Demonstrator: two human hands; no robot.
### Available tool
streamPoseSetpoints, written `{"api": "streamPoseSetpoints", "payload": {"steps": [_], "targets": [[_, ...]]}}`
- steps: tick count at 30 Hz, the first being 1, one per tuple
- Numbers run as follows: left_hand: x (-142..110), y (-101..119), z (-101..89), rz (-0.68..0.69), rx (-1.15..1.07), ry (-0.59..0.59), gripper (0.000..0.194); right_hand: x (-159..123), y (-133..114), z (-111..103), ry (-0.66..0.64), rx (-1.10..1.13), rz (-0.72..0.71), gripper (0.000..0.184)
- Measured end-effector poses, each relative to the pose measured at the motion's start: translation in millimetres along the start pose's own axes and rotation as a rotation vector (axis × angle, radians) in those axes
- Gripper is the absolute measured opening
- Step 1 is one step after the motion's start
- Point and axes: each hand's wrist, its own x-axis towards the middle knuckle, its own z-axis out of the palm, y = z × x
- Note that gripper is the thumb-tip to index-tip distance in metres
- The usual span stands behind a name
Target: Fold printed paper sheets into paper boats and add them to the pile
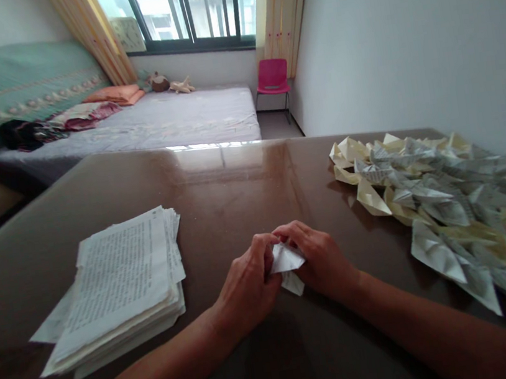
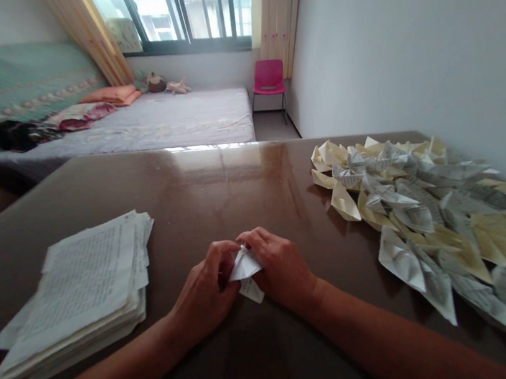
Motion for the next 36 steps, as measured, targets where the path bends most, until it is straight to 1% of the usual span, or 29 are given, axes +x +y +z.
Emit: {"api": "streamPoseSetpoints", "payload": {"steps": [3,5,9,12,14,17,20,22,24,28,30,33,35,36], "targets": [[0.5,-0.8,0.5,-0.007,0.006,0.006,0.049,-0.7,-2.1,-1.0,-0.035,-0.042,0.009,0.043],[1.7,-3.0,-0.3,-0.011,0.026,0.016,0.047,-0.2,-1.5,-0.1,-0.031,-0.051,0.012,0.043],[7.2,-9.9,-6.7,-0.047,0.156,0.009,0.038,3.3,4.8,1.2,0.012,-0.05,0.04,0.026],[11.9,-12.2,-15.1,-0.048,0.32,-0.043,0.025,5.7,10.6,-2.0,-0.058,-0.097,0.04,0.022],[13.5,-11.7,-21.1,-0.015,0.414,-0.099,0.019,6.0,14.4,-5.9,-0.112,-0.134,0.018,0.022],[12.5,-10.3,-29.4,0.054,0.489,-0.18,0.019,5.5,20.4,-13.3,-0.182,-0.156,-0.05,0.022],[9.6,-9.7,-36.1,0.108,0.558,-0.212,0.015,5.3,26.0,-21.1,-0.226,-0.154,-0.124,0.024],[8.2,-8.6,-39.7,0.145,0.616,-0.238,0.017,5.6,28.8,-25.6,-0.249,-0.152,-0.156,0.025],[7.4,-6.1,-42.5,0.182,0.667,-0.27,0.02,6.0,30.3,-28.9,-0.274,-0.157,-0.176,0.024],[5.4,2.0,-43.2,0.249,0.713,-0.315,0.019,5.6,28.0,-32.8,-0.309,-0.175,-0.186,0.023],[4.2,4.3,-40.2,0.276,0.682,-0.288,0.019,5.1,25.4,-33.5,-0.298,-0.177,-0.185,0.024],[5.0,0.7,-33.3,0.297,0.598,-0.199,0.022,4.7,22.5,-32.6,-0.269,-0.172,-0.188,0.023],[8.3,-6.3,-29.3,0.258,0.53,-0.119,0.025,5.2,21.9,-30.7,-0.247,-0.16,-0.193,0.017],[10.6,-10.4,-27.7,0.21,0.49,-0.07,0.027,5.5,22.0,-29.6,-0.238,-0.154,-0.193,0.014]]}}
